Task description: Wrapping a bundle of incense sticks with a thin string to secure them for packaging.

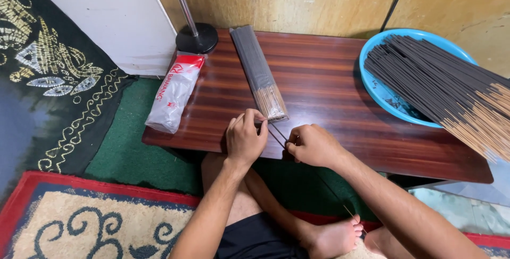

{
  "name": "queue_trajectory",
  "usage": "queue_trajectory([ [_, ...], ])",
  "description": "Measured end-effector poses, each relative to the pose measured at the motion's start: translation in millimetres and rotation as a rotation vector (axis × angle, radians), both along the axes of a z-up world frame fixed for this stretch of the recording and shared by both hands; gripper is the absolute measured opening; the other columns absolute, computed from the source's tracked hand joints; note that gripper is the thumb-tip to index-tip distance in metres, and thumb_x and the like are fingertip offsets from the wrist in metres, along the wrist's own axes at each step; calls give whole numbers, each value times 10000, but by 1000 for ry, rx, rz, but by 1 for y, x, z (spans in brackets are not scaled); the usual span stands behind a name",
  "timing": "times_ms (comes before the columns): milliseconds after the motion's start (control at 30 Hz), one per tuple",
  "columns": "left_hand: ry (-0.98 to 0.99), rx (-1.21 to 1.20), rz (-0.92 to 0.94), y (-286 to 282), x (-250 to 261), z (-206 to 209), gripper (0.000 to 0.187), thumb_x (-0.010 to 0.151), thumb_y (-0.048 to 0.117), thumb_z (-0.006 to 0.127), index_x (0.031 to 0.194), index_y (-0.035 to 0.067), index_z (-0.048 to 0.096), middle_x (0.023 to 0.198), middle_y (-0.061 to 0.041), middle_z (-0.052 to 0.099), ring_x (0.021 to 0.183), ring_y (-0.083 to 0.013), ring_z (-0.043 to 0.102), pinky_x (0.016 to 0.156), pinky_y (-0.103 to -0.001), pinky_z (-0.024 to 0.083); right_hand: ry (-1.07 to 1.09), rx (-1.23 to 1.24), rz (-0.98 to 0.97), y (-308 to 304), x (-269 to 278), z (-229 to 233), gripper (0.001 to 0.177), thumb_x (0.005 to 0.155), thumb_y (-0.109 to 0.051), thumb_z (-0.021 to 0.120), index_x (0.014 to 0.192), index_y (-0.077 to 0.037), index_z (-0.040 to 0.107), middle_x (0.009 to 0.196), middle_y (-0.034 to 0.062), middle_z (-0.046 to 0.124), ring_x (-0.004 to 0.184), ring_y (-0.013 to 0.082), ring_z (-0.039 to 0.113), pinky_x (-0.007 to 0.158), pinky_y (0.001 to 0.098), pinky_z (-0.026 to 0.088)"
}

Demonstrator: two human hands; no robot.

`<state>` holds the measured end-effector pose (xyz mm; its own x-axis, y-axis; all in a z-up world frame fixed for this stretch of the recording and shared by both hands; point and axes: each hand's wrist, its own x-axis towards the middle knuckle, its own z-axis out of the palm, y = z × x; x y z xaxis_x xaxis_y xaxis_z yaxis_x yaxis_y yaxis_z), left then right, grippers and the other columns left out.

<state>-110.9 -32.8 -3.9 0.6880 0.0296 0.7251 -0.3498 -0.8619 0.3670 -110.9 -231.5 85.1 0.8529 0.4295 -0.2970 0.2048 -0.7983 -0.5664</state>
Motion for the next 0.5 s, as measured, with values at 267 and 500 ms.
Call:
queue_trajectory([
  [267, 10, -72, 11, -3, 1, 2, 265, 759, 190, 800, 885, 190, 566, 617, -14, 619, 642, -242, 672, 639, -345, 524, 5, 43, 0, 1, 3, 0, 219, 843, -223, 655, 882, -34, 760, 545, 34, 724, 588, 235, 731, 674, 351, 576],
  [500, 28, -148, -8, -2, -1, 3, 250, 748, 177, 802, 874, 185, 586, 568, -13, 609, 586, -222, 672, 623, -347, 529, 28, 86, -6, 5, 3, -2, 209, 842, -200, 655, 874, -19, 753, 539, 60, 719, 548, 223, 722, 661, 348, 573],
])
